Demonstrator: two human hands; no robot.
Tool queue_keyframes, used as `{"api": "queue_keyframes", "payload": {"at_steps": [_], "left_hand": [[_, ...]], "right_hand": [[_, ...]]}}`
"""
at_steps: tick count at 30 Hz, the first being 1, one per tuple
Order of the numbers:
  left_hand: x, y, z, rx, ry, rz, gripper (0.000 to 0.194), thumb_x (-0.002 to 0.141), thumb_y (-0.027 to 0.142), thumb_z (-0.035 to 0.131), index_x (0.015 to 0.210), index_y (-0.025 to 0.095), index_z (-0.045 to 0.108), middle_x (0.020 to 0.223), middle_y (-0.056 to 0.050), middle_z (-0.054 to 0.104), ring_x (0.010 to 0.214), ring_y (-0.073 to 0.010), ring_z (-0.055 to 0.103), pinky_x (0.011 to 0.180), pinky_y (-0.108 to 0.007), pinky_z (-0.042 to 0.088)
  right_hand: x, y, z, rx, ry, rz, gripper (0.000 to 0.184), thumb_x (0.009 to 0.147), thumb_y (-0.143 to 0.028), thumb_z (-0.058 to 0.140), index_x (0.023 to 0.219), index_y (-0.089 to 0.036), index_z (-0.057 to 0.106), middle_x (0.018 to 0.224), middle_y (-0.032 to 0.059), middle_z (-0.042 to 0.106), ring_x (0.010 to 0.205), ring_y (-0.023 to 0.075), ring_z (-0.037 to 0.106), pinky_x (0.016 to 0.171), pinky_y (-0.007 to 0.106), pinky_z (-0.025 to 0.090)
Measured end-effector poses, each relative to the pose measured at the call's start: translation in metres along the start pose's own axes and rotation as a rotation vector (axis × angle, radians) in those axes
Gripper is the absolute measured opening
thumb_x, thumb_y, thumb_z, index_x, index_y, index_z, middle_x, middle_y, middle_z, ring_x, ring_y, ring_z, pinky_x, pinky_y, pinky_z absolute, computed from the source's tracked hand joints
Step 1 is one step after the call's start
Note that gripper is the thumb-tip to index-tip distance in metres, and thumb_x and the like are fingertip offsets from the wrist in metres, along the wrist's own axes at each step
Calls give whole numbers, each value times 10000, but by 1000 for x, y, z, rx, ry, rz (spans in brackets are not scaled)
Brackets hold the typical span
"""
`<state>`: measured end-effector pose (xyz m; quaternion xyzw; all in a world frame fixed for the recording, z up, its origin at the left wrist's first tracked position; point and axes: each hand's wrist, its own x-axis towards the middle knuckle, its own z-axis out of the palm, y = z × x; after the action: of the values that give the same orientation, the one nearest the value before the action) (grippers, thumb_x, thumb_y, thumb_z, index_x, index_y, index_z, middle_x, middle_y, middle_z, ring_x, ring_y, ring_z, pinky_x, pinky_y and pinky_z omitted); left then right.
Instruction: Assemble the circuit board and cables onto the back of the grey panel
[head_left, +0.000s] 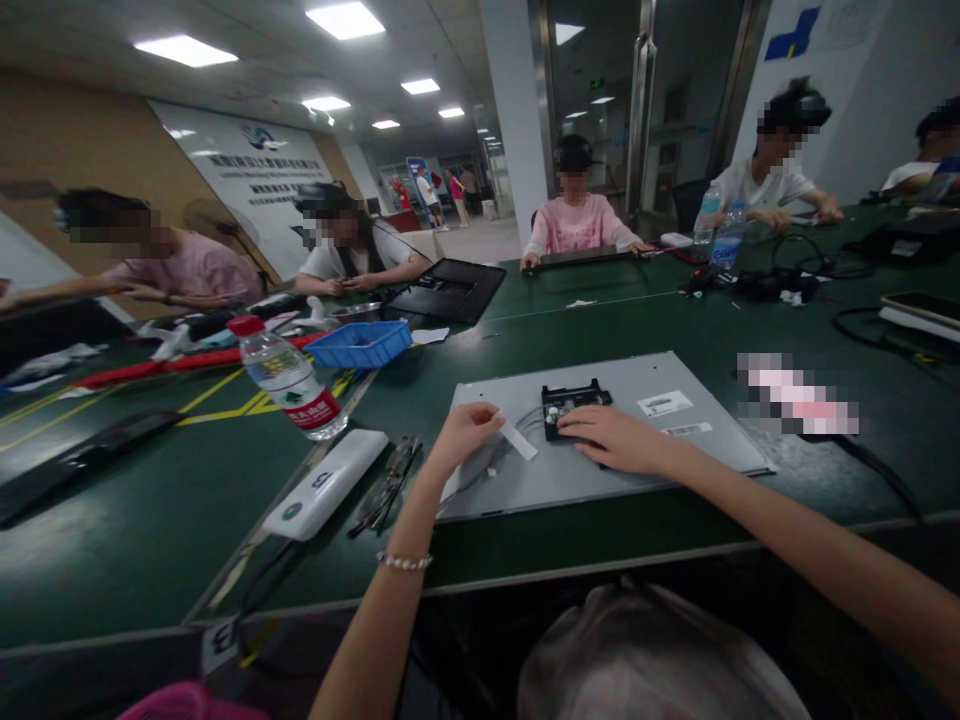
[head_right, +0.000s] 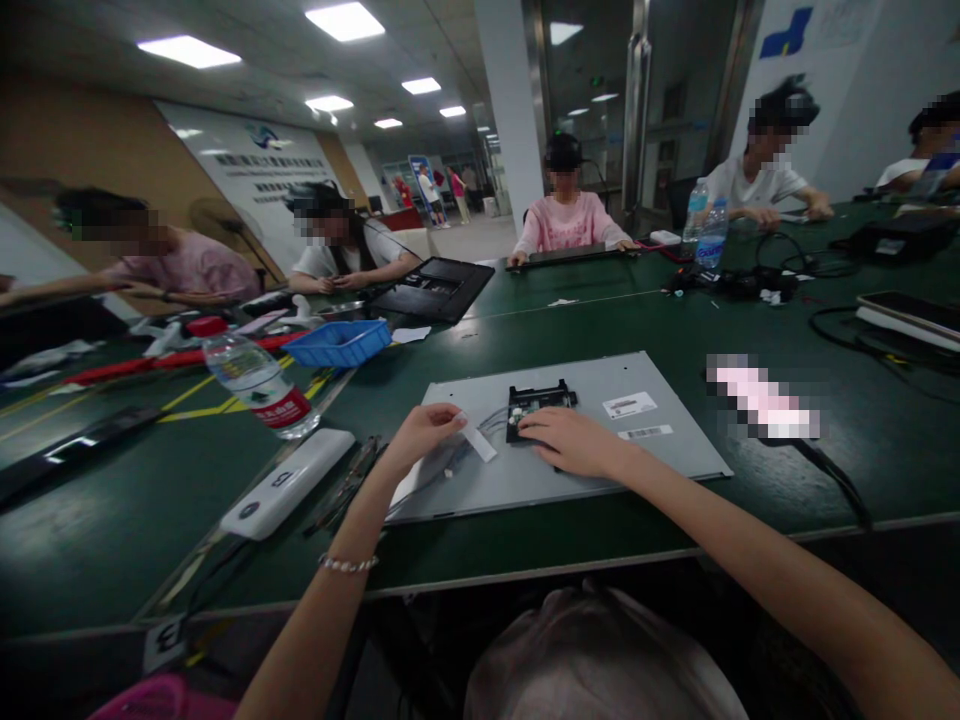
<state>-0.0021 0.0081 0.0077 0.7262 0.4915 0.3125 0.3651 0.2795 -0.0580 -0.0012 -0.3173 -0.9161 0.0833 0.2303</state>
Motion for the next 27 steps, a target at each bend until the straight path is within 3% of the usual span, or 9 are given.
{"api": "queue_keyframes", "payload": {"at_steps": [6, 10, 14, 16, 20, 23, 27], "left_hand": [[4, -15, 1, 143, -10, 18, 266, 686, 407, 636, 779, 158, 658, 728, -29, 679, 685, -184, 626, 641, -271, 465], [3, -12, 0, 301, 36, 46, 262, 707, 385, 628, 854, 170, 657, 784, -32, 679, 674, -179, 612, 628, -277, 455], [-1, 2, 1, 388, 181, 192, 307, 732, 329, 619, 1003, 185, 617, 1008, -52, 651, 739, -165, 590, 714, -300, 462], [-3, 10, 3, 401, 240, 269, 254, 771, 298, 578, 998, 186, 601, 1006, -48, 637, 755, -156, 578, 744, -299, 459], [-7, 19, 9, 423, 107, 326, 146, 812, 259, 527, 930, 192, 581, 856, -16, 620, 742, -149, 572, 720, -282, 448], [-10, 17, 13, 451, -12, 315, 184, 781, 283, 578, 935, 191, 538, 832, -13, 598, 745, -167, 572, 717, -298, 446], [-12, 11, 15, 444, -69, 277, 219, 775, 313, 583, 932, 195, 486, 831, -16, 578, 778, -189, 570, 726, -312, 443]], "right_hand": [[0, 3, 0, -16, 17, -15, 343, 903, -221, 468, 1226, -184, 578, 1280, 102, 564, 1191, 217, 497, 1017, 417, 395], [4, -4, -6, -47, 70, -31, 323, 906, -257, 476, 1195, -177, 594, 1286, 117, 552, 1211, 236, 473, 1023, 441, 382], [18, -18, -8, -77, 63, -77, 335, 905, -224, 458, 1211, -150, 571, 1305, 133, 530, 1229, 237, 453, 1041, 430, 364], [27, -26, -5, -89, 25, -131, 356, 894, -221, 473, 1230, -133, 550, 1310, 147, 526, 1233, 241, 450, 1042, 426, 362], [39, -38, 8, -137, -54, -205, 419, 892, -323, 490, 1232, -83, 535, 1278, 175, 553, 1226, 260, 462, 1042, 423, 347], [41, -43, 18, -158, -92, -202, 462, 894, -407, 472, 1225, -92, 537, 1231, 164, 593, 1172, 263, 512, 1053, 449, 312], [38, -47, 25, -191, -103, -186, 491, 889, -466, 454, 1191, -93, 555, 1212, 172, 603, 1147, 272, 531, 1056, 469, 279]]}}
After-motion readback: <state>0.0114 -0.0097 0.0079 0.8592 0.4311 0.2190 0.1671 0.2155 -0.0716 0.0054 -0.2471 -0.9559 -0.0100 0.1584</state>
